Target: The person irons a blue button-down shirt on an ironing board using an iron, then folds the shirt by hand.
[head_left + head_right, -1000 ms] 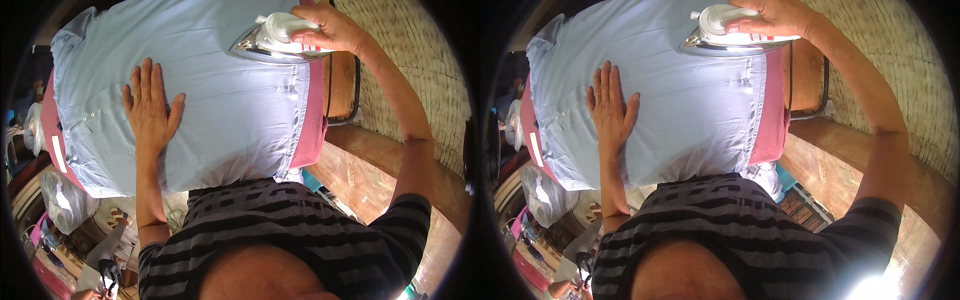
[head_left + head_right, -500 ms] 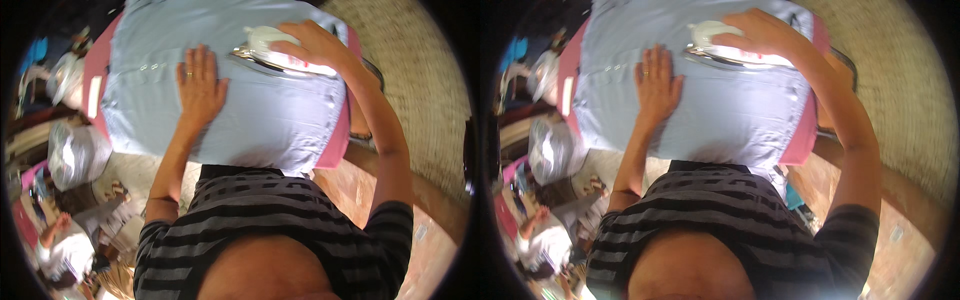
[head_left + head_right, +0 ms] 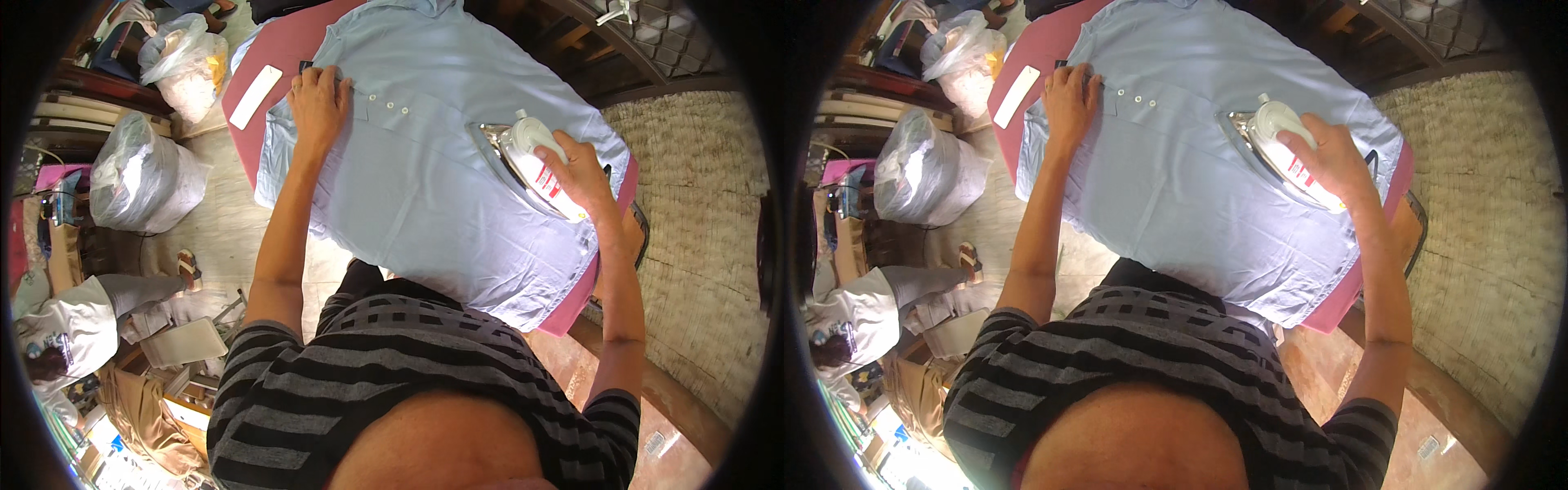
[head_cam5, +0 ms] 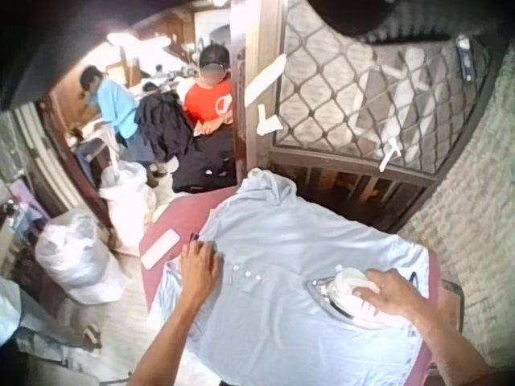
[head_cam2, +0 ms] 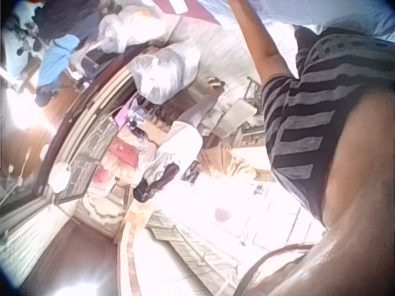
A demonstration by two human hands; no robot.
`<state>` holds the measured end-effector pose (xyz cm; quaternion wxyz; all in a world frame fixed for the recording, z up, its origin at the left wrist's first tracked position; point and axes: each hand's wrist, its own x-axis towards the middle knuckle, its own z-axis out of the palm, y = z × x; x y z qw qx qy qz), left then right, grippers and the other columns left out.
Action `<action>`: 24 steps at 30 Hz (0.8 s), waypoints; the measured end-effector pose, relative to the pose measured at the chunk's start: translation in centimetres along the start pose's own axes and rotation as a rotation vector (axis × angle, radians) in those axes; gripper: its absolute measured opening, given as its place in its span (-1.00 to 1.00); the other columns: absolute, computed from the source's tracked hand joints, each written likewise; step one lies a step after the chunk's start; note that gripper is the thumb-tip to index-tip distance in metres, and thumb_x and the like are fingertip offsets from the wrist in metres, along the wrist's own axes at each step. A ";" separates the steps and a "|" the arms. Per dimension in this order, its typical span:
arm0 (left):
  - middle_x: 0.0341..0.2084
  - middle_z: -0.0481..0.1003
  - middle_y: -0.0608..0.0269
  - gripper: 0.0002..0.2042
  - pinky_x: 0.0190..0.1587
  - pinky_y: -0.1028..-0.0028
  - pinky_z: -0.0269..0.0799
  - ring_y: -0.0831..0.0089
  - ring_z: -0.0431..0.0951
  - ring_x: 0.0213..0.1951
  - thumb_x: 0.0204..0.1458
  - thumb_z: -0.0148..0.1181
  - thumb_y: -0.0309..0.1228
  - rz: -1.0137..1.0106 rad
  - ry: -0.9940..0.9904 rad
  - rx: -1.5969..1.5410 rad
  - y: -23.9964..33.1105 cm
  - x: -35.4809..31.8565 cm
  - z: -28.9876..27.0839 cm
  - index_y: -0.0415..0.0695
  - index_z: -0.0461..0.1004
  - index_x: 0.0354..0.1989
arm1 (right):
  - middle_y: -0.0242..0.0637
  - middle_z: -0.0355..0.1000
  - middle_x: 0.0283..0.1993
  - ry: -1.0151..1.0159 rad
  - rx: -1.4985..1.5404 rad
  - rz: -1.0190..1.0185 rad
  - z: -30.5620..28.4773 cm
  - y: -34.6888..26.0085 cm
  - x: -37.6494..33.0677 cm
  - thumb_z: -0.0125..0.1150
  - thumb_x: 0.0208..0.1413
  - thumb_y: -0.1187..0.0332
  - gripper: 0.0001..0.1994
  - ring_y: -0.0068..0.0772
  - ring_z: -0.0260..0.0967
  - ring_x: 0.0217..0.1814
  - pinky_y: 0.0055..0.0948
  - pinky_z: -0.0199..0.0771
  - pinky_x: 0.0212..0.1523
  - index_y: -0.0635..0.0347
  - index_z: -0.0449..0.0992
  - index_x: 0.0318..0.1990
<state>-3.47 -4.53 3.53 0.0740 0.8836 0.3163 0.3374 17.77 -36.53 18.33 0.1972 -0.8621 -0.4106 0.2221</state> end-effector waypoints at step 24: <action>-0.57 0.48 0.16 -0.82 -0.36 0.34 0.39 0.29 0.49 -0.49 0.06 0.30 -0.36 -0.162 0.053 -0.418 -2.5 3.3 2.6 -0.19 0.45 -0.38 | -0.05 0.48 -0.55 0.052 -0.116 -0.111 2.5 -4.1 4.8 0.30 0.16 0.09 -0.65 -0.24 0.49 -0.56 -0.32 0.39 -0.49 0.24 0.48 -0.27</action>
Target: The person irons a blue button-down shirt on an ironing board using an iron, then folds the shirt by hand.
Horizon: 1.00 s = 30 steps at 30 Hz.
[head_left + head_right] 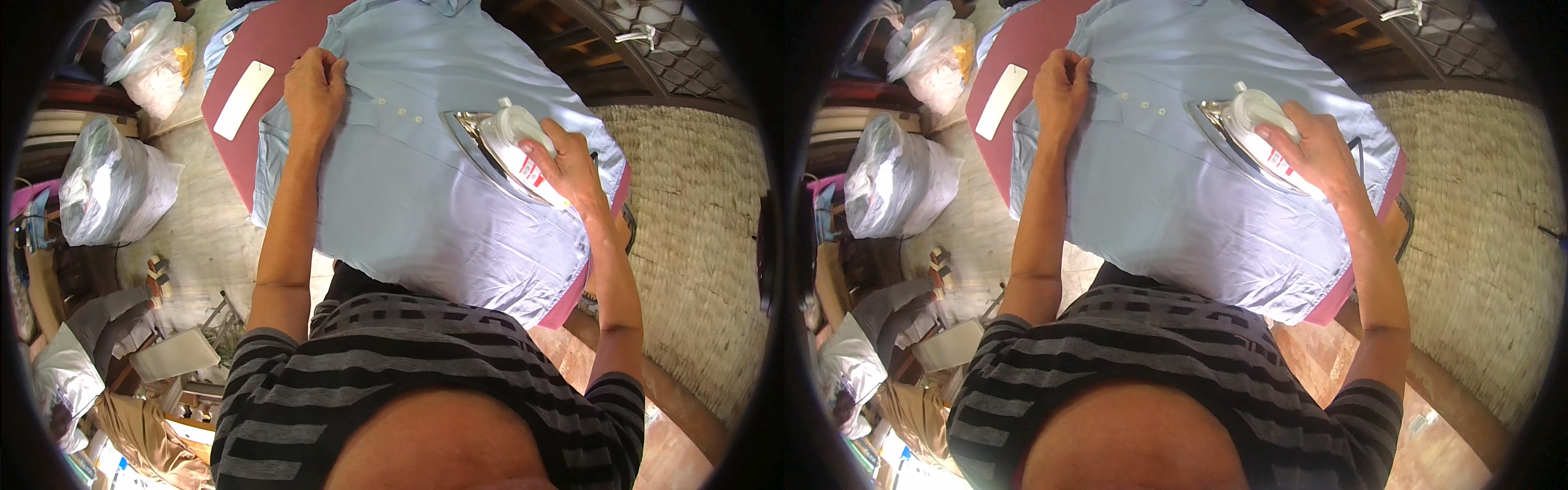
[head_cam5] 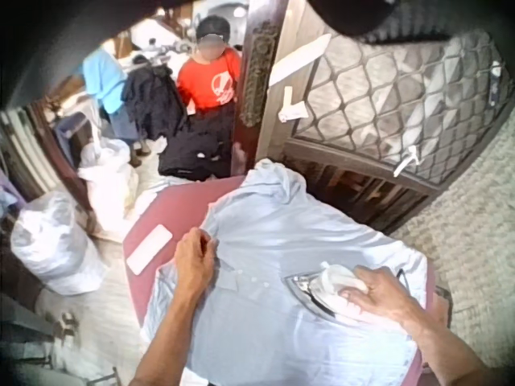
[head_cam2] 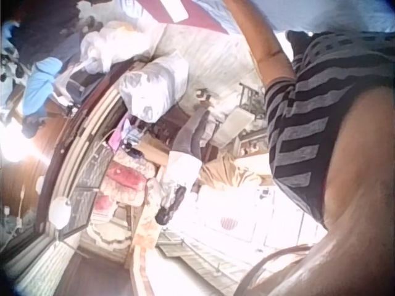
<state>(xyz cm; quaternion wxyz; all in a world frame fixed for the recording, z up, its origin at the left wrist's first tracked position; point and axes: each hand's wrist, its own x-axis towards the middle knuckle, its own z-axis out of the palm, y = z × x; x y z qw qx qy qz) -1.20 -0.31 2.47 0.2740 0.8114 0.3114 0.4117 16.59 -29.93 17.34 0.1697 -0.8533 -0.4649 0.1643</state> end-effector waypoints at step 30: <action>-0.23 0.52 0.02 -0.59 -0.13 0.13 0.41 0.00 0.51 -0.14 0.04 0.29 -0.08 0.147 -0.082 0.208 -2.2 6.0 -4.1 -0.21 0.50 -0.17 | -0.03 0.49 -0.51 -0.022 0.108 0.034 0.7 -4.4 6.8 0.18 0.20 -0.05 -0.56 -0.21 0.47 -0.50 -0.29 0.44 -0.38 0.22 0.55 -0.16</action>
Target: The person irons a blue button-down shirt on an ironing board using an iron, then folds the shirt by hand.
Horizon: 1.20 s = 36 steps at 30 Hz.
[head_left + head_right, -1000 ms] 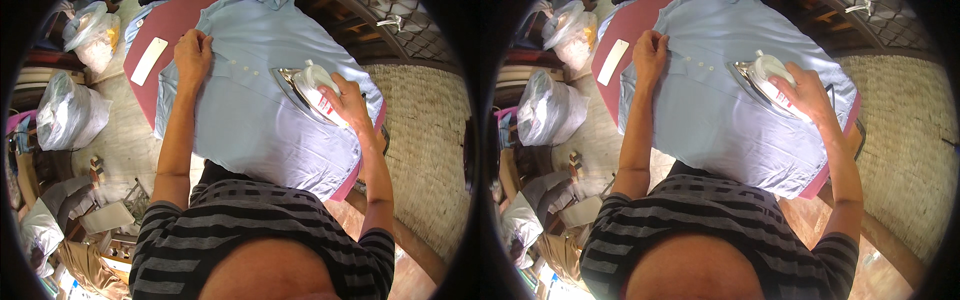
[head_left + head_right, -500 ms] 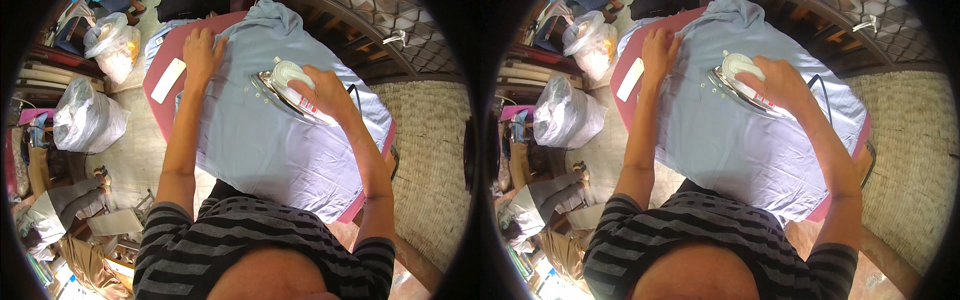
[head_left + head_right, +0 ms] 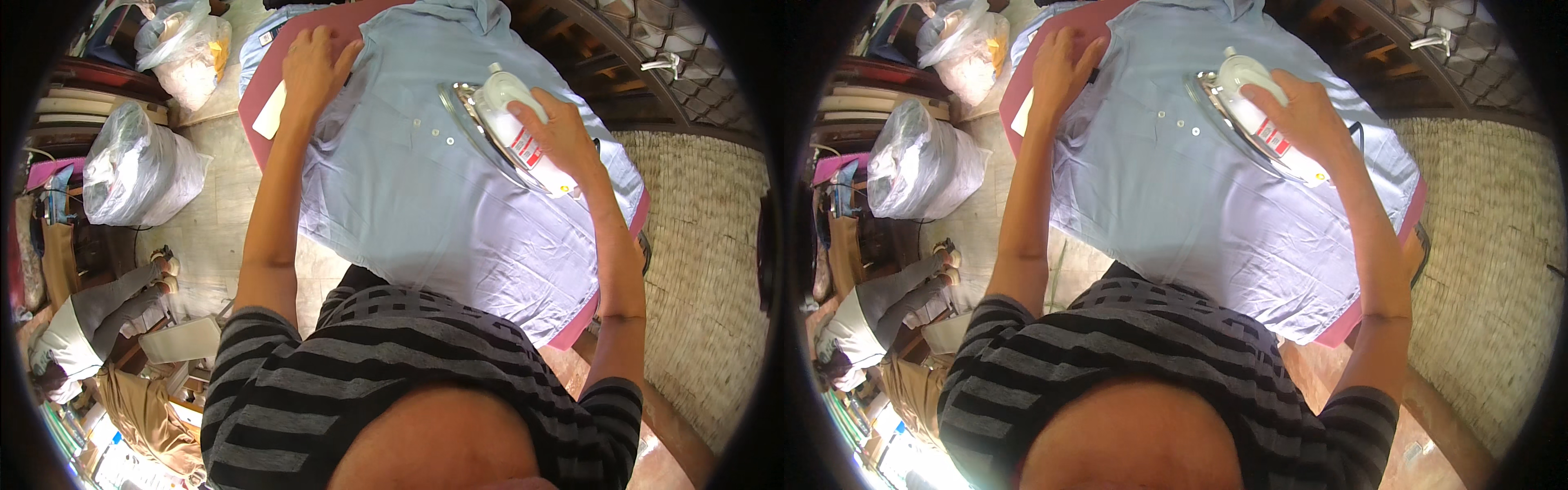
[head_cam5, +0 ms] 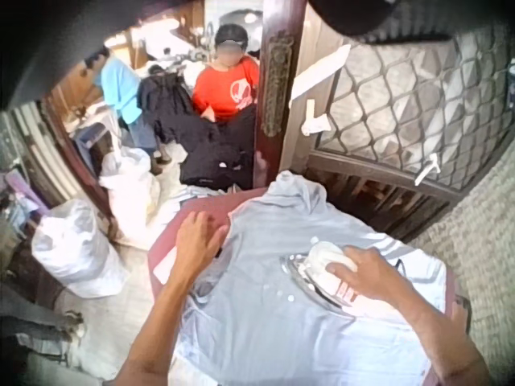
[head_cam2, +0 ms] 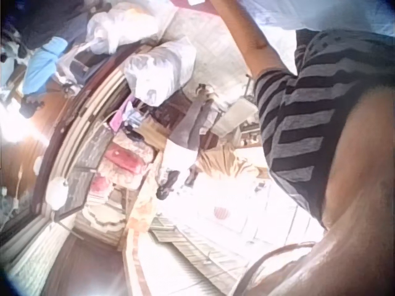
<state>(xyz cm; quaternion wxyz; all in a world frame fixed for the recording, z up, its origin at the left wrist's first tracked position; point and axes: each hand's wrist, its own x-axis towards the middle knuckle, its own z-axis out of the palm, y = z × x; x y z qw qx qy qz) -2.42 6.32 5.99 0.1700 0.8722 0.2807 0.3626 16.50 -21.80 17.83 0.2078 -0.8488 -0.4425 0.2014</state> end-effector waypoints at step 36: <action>-0.31 0.49 0.31 -0.87 -0.12 0.28 0.24 0.25 0.40 -0.15 -0.02 0.37 -0.30 -0.149 -0.027 -0.152 2.3 -10.8 -1.0 -0.04 0.56 -0.39 | 0.11 0.50 -0.36 -0.048 0.261 0.119 7.8 -7.1 -8.7 0.05 0.30 -0.02 -0.53 0.16 0.49 -0.34 -0.10 0.43 -0.29 0.34 0.42 -0.09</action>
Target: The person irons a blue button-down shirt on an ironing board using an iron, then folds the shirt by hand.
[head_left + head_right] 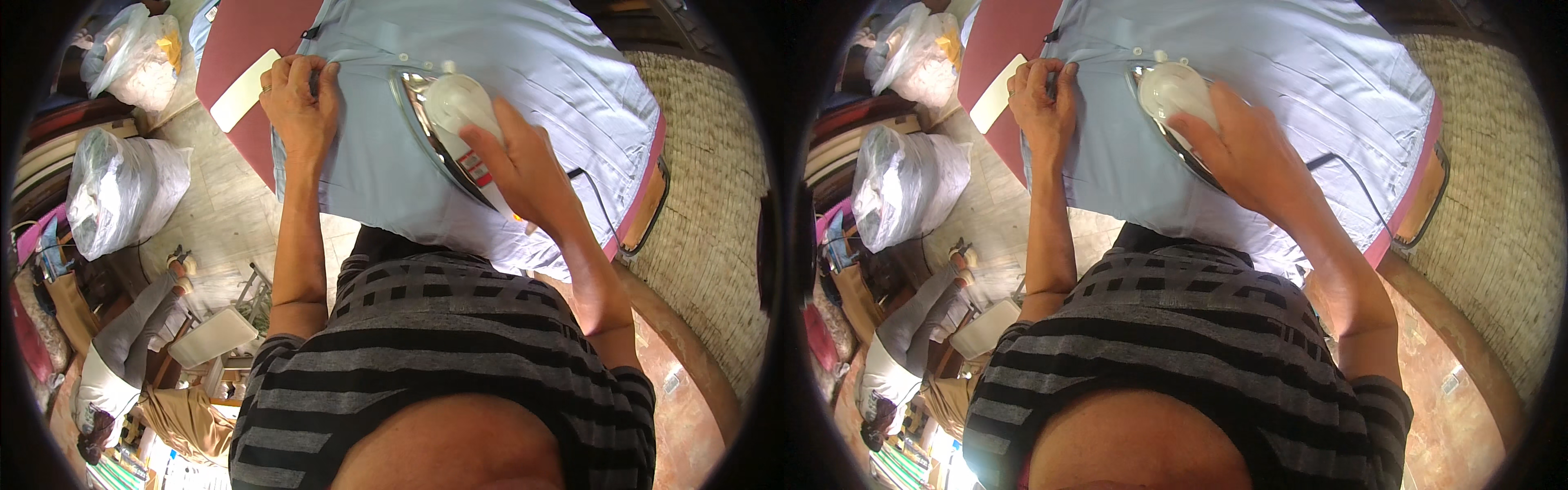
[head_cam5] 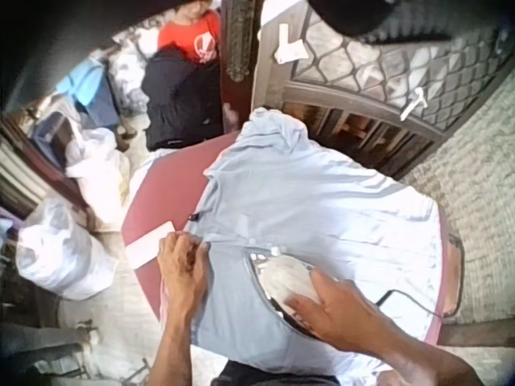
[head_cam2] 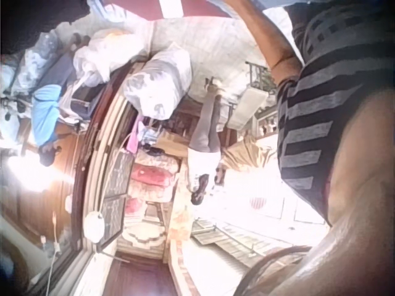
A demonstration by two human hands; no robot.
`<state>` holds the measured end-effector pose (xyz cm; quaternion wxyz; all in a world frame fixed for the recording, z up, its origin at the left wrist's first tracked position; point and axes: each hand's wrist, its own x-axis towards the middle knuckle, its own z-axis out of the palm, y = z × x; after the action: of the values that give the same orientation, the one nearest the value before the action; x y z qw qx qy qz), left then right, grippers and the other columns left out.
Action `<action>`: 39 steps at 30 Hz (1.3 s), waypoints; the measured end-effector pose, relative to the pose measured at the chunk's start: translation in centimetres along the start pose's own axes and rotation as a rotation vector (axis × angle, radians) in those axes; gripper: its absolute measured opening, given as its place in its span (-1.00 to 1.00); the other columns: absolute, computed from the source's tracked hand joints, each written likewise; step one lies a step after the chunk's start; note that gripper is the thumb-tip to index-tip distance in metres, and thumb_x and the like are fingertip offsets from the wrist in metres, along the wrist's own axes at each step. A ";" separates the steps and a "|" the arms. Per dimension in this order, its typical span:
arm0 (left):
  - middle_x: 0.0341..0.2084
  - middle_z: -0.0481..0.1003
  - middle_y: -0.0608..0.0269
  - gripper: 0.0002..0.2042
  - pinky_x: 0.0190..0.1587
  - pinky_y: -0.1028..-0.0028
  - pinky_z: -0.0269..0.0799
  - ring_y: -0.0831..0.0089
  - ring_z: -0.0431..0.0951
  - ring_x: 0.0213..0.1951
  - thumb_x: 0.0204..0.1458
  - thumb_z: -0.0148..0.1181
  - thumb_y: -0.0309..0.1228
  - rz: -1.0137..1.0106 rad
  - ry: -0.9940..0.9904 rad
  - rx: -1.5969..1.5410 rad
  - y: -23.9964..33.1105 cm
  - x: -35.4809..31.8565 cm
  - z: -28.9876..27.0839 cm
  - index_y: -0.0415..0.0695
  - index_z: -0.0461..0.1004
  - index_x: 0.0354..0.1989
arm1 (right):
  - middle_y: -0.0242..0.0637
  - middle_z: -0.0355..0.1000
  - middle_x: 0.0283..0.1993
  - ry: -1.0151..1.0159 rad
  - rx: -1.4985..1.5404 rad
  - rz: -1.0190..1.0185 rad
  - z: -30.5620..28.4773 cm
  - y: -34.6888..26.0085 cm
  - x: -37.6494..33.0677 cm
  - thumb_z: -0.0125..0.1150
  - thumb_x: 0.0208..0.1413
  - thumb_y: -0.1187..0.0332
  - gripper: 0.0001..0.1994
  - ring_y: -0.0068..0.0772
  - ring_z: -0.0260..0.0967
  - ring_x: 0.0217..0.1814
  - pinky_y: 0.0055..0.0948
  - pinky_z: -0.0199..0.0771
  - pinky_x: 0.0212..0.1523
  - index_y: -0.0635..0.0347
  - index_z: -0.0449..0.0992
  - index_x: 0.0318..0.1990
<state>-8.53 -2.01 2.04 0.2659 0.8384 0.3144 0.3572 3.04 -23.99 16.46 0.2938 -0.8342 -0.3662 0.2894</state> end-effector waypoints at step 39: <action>-0.43 0.51 0.42 -0.88 -0.14 0.29 0.14 0.36 0.45 -0.30 0.02 0.31 -0.33 0.097 -0.077 0.013 0.6 2.6 0.7 0.07 0.59 -0.26 | 0.01 0.49 -0.38 0.008 0.140 0.242 1.2 -1.2 -1.4 0.03 0.32 0.02 -0.56 -0.13 0.51 -0.33 -0.25 0.44 -0.25 0.34 0.37 -0.13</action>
<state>-6.39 -0.71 3.13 0.2544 0.8675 0.2652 0.3353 0.88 -24.07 16.94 0.3156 -0.8509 -0.2408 0.3441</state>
